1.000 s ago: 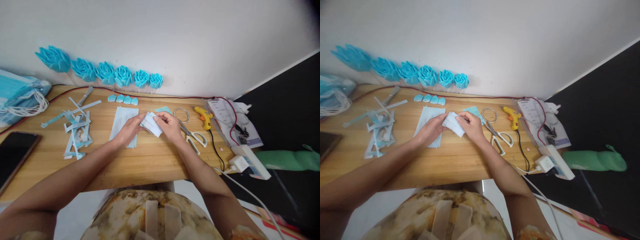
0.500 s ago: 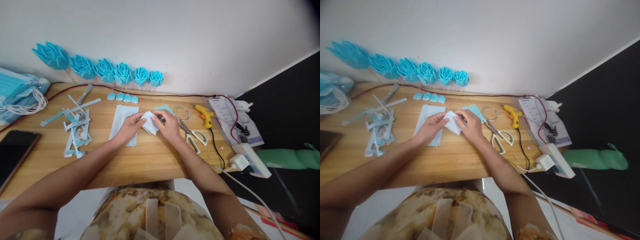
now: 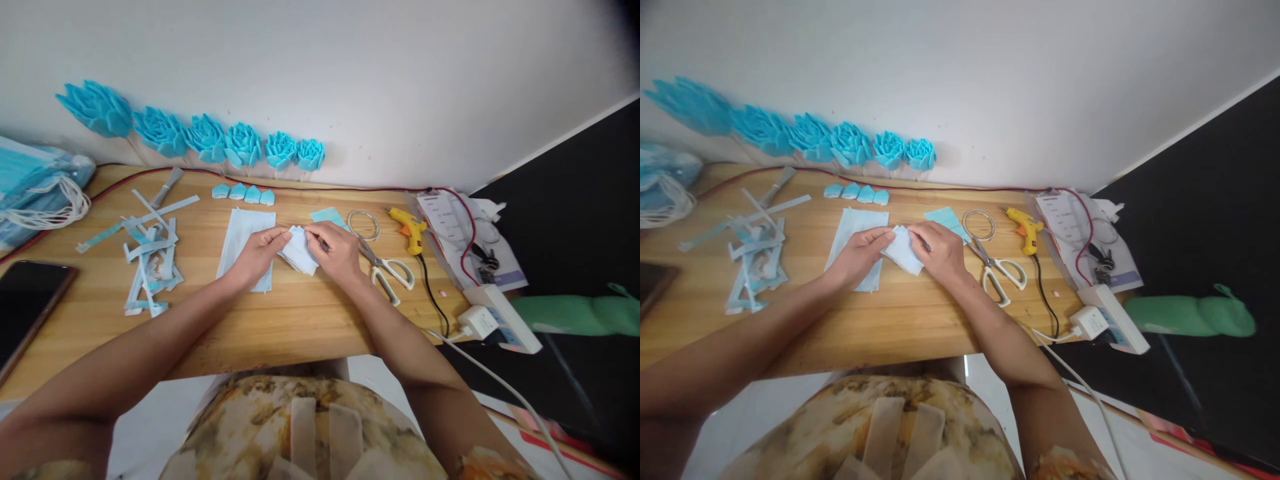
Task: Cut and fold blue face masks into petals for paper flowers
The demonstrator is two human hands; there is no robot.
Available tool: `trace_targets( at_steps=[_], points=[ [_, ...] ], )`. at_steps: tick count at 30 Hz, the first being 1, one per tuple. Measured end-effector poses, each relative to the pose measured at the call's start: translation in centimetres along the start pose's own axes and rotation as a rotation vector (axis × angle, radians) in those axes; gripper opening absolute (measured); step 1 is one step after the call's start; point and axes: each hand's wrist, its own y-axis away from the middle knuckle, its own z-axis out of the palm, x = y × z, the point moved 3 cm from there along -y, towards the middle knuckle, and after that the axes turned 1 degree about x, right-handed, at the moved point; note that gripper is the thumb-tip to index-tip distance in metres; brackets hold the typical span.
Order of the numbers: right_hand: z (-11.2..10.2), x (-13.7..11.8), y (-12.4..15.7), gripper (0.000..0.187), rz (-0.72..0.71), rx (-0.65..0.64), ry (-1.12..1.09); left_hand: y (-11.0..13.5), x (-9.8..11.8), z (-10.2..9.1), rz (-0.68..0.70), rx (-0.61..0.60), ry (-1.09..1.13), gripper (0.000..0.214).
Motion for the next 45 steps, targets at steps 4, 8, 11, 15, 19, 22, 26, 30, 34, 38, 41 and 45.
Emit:
trace_targets(
  at_steps=[4, 8, 11, 15, 19, 22, 26, 30, 34, 38, 41, 45],
  points=[
    [-0.3, 0.1, -0.2, 0.018, 0.087, 0.027, -0.072, -0.1, -0.2, -0.1, -0.030, 0.032, 0.084, 0.032],
    [-1.1, 0.3, -0.4, 0.014, 0.232, 0.002, -0.322, -0.4, -0.3, -0.4, -0.048, 0.094, 0.171, 0.032],
    [-1.6, 0.4, -0.2, 0.018, 0.308, -0.132, -0.631, -0.4, -0.4, -0.5, -0.054, 0.112, 0.179, 0.033],
    [-2.3, 0.1, 0.0, 0.031, 0.327, -0.306, -0.834, -0.3, -0.5, -0.6, -0.036, 0.102, 0.129, 0.034],
    [-2.3, -0.7, -0.3, 0.021, 0.238, -0.346, -0.589, -0.3, -0.5, -0.6, -0.030, 0.084, 0.063, 0.032],
    [-1.7, -1.0, -0.7, 0.015, 0.196, -0.266, -0.328, -0.2, -0.4, -0.4, -0.026, 0.062, -0.016, 0.032],
    [-0.9, -0.8, -0.7, 0.015, 0.178, -0.156, -0.249, -0.1, -0.1, -0.2, 0.004, 0.033, -0.060, 0.035],
    [-0.7, -0.4, -0.6, 0.014, 0.192, -0.126, -0.223, 0.0, 0.1, 0.0, 0.008, 0.008, -0.062, 0.034],
    [-0.7, -0.1, -0.5, 0.013, 0.214, -0.109, -0.221, 0.1, 0.1, 0.1, 0.008, -0.016, -0.046, 0.034],
    [-0.5, 0.2, -0.4, 0.014, 0.243, -0.110, -0.194, 0.1, 0.1, 0.1, 0.016, -0.031, -0.039, 0.035],
    [-0.4, 0.5, -0.3, 0.017, 0.253, -0.114, -0.184, 0.2, 0.1, 0.2, 0.022, -0.036, -0.044, 0.035],
    [-0.3, 0.6, -0.3, 0.012, 0.252, -0.111, -0.188, 0.2, 0.3, 0.3, 0.033, -0.044, -0.042, 0.035]
  ],
)
